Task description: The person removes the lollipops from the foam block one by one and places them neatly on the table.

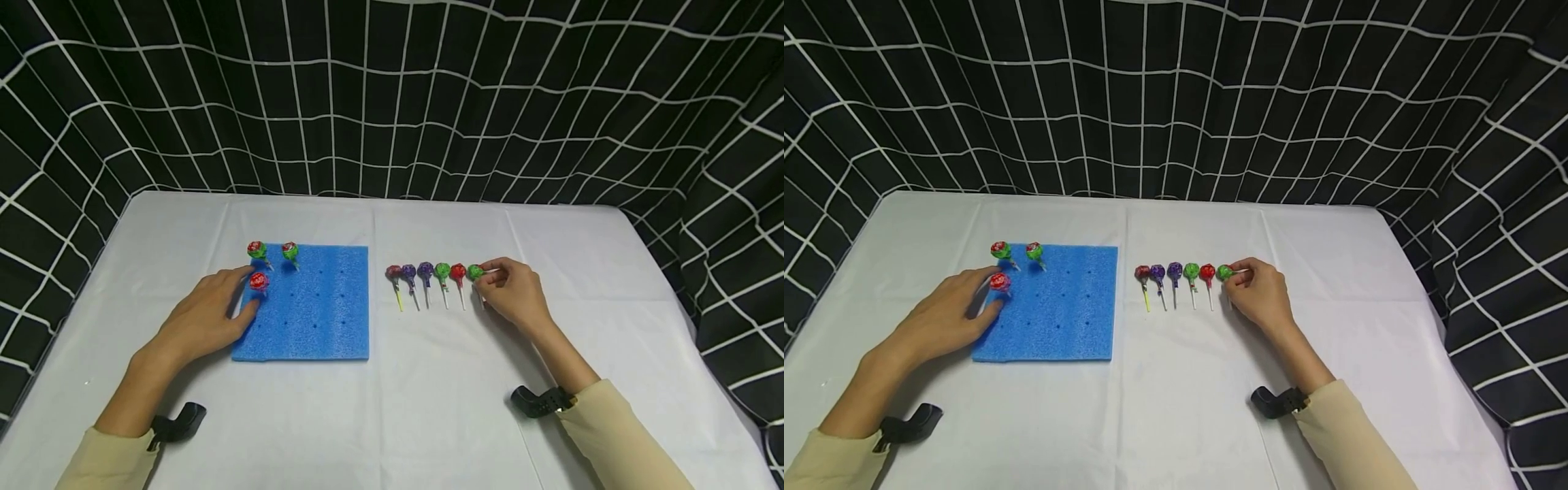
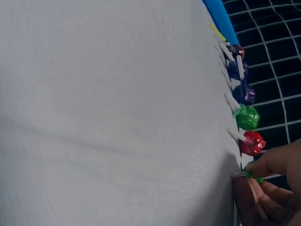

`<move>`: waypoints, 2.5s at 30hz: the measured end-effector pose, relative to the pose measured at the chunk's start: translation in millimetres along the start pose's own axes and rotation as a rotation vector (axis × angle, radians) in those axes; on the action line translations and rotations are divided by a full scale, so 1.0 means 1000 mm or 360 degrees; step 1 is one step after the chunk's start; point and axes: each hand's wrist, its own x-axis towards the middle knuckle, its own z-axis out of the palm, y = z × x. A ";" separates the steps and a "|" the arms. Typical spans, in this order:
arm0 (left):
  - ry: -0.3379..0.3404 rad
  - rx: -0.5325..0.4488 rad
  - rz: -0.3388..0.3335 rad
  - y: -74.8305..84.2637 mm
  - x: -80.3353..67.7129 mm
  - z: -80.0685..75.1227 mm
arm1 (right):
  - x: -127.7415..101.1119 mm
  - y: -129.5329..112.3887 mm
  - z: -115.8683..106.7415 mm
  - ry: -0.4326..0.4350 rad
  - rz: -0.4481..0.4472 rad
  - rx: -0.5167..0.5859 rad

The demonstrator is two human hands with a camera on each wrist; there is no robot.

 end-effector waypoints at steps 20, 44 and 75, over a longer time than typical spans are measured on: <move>0.0030 -0.0002 0.0017 -0.001 -0.002 -0.001 | -0.003 -0.010 -0.009 -0.0078 0.0010 0.0013; 0.0044 -0.0002 0.0026 0.002 0.000 -0.001 | -0.015 -0.057 0.032 0.0110 -0.0369 0.0352; 0.0002 0.0014 0.0013 -0.002 -0.001 0.002 | -0.026 -0.151 0.100 -0.0176 -0.0645 0.0667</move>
